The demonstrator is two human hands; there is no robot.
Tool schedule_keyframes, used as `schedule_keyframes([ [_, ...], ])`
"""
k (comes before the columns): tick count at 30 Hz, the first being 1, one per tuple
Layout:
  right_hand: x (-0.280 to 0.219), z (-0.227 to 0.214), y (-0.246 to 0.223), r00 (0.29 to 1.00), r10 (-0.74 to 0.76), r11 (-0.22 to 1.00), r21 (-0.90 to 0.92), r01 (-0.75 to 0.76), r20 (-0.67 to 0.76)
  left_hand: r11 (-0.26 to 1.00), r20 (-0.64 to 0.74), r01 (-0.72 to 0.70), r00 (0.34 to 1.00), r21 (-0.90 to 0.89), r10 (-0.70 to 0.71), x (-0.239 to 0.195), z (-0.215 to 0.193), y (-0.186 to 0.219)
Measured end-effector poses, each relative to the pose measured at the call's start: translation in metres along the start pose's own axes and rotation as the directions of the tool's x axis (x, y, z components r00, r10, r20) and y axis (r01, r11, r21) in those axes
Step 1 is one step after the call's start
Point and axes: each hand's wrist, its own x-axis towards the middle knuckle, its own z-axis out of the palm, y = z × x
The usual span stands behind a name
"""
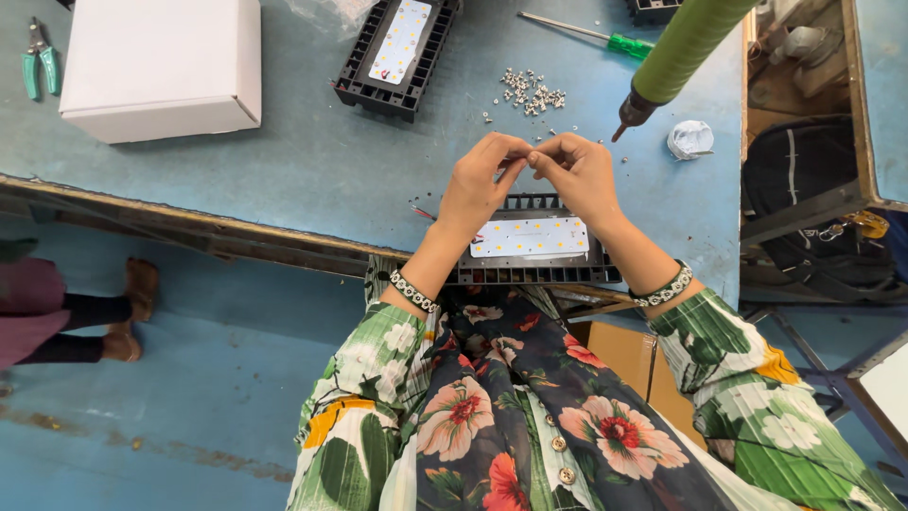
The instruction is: The person assembles an LED light fixture by placing small components onto a circuit board and applying adhesive with a caulking gun. They wipe the surface with a cloth and continue securing parts within a black housing.
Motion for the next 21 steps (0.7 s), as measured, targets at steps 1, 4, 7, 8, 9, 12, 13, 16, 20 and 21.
schedule_keyframes([
  [1,-0.002,-0.001,-0.003,1.0,0.005,0.999,0.04,-0.006,0.02,1.0,0.007,-0.006,1.0,-0.014,0.006,0.001,-0.003,0.003],
  [4,-0.007,-0.001,-0.014,0.998,0.038,0.989,0.142,-0.046,0.057,0.999,0.021,-0.031,0.999,-0.015,0.031,0.002,-0.01,0.013],
  [7,-0.016,-0.004,-0.022,0.994,0.038,0.979,0.195,-0.058,0.106,0.998,0.031,-0.046,0.998,-0.034,0.047,-0.005,-0.015,0.022],
  [8,-0.021,-0.007,-0.025,0.993,0.023,0.989,0.144,-0.039,0.116,0.998,0.033,-0.05,0.998,-0.046,0.051,-0.008,-0.016,0.024],
  [9,-0.028,-0.012,-0.028,0.992,0.01,0.995,0.093,-0.021,0.126,0.998,0.029,-0.035,0.999,-0.052,0.037,-0.012,-0.016,0.026],
  [12,-0.054,-0.027,-0.032,0.992,-0.083,0.983,-0.154,0.097,0.095,0.997,0.019,0.017,1.0,-0.073,-0.015,-0.026,-0.017,0.029],
  [13,-0.063,-0.033,-0.033,0.989,-0.126,0.957,-0.253,0.142,0.08,0.996,0.014,0.037,0.999,-0.083,-0.036,-0.031,-0.018,0.03],
  [16,-0.095,-0.042,-0.032,0.98,-0.198,0.908,-0.381,0.177,-0.018,0.984,0.037,0.144,0.989,-0.105,-0.14,-0.049,-0.025,0.037],
  [20,-0.123,-0.052,-0.029,0.947,-0.32,0.771,-0.587,0.245,-0.025,0.972,0.012,0.195,0.98,0.133,-0.198,-0.078,-0.03,0.049],
  [21,-0.126,-0.054,-0.027,0.938,-0.346,0.747,-0.603,0.282,0.01,0.966,0.01,0.196,0.98,0.17,-0.201,-0.084,-0.03,0.05],
])
